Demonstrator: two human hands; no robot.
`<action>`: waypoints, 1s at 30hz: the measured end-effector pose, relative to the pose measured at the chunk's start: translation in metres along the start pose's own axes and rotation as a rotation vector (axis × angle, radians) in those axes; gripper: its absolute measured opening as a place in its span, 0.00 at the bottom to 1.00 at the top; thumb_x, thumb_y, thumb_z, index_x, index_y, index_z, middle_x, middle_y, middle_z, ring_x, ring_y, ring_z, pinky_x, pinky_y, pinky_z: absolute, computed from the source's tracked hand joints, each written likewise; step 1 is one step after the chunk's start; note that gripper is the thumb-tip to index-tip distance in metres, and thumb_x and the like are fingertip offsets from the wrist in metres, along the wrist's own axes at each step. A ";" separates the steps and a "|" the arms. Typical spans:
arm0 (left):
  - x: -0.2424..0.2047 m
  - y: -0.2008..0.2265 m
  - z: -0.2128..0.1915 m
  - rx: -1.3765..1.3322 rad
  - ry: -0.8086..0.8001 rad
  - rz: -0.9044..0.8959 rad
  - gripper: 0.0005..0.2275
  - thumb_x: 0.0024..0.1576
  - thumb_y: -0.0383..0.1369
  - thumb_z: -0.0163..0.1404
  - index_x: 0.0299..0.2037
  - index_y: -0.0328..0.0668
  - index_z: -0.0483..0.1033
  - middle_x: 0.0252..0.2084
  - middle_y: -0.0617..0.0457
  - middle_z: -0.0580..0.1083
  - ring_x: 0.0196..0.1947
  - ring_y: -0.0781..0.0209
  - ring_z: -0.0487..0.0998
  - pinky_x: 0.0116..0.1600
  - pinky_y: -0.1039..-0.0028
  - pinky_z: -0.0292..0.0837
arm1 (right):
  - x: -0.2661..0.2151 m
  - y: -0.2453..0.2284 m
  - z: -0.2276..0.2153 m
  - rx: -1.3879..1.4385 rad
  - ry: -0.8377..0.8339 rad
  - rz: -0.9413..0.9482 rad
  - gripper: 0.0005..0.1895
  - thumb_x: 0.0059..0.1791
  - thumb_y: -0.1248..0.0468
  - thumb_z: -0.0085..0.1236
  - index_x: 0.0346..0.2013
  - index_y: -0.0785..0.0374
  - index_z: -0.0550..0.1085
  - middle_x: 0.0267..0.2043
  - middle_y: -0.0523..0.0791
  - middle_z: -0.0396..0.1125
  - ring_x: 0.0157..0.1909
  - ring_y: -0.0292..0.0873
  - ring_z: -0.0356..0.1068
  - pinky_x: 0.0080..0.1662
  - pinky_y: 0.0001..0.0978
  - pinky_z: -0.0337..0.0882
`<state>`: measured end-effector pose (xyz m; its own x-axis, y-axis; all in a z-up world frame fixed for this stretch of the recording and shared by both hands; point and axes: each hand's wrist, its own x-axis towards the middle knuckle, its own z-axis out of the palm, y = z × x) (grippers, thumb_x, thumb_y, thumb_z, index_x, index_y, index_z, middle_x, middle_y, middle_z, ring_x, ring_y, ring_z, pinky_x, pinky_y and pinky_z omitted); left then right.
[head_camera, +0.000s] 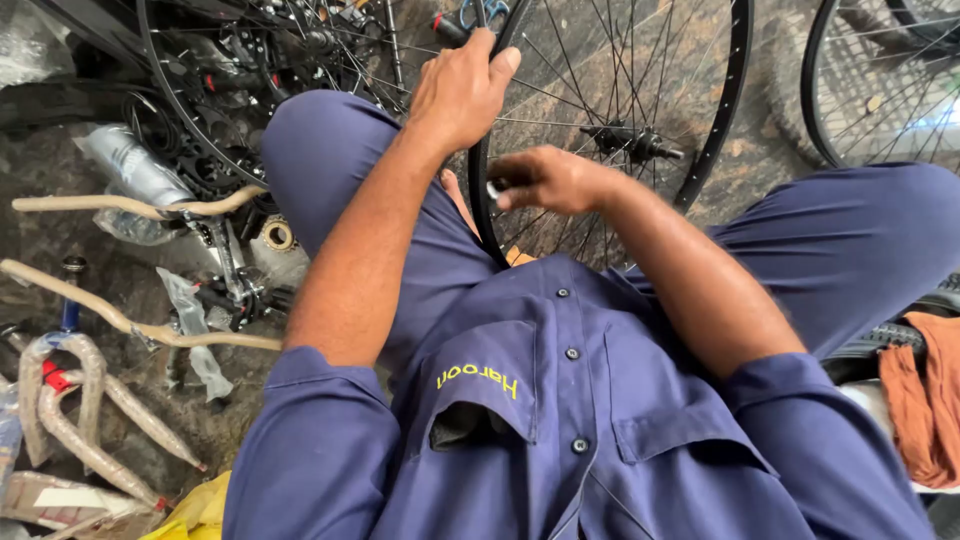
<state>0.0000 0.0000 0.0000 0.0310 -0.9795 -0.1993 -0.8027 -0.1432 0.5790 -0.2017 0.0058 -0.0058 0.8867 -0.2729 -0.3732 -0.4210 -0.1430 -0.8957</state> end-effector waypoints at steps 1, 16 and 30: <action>-0.002 0.003 -0.004 -0.016 -0.003 -0.005 0.20 0.67 0.50 0.40 0.49 0.38 0.71 0.37 0.35 0.79 0.43 0.29 0.79 0.51 0.43 0.70 | -0.006 -0.006 0.023 -0.255 0.143 -0.015 0.24 0.48 0.51 0.65 0.54 0.58 0.74 0.46 0.48 0.75 0.50 0.46 0.76 0.53 0.39 0.72; -0.002 0.010 -0.012 -0.010 -0.033 -0.021 0.20 0.67 0.49 0.39 0.50 0.38 0.70 0.35 0.35 0.79 0.40 0.29 0.79 0.48 0.43 0.70 | 0.004 0.011 0.058 -0.852 0.483 -0.127 0.16 0.47 0.61 0.63 0.47 0.65 0.75 0.38 0.48 0.74 0.42 0.51 0.75 0.46 0.46 0.72; -0.004 0.012 -0.012 -0.022 -0.066 -0.062 0.21 0.67 0.50 0.39 0.49 0.39 0.71 0.36 0.35 0.79 0.42 0.28 0.78 0.50 0.43 0.70 | -0.004 -0.015 0.046 -0.832 0.522 -0.426 0.10 0.42 0.68 0.66 0.31 0.64 0.71 0.31 0.50 0.69 0.35 0.55 0.71 0.40 0.49 0.70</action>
<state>-0.0030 0.0009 0.0177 0.0400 -0.9573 -0.2864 -0.7870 -0.2068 0.5812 -0.1905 0.0523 -0.0023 0.8828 -0.3929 0.2575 -0.2694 -0.8724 -0.4078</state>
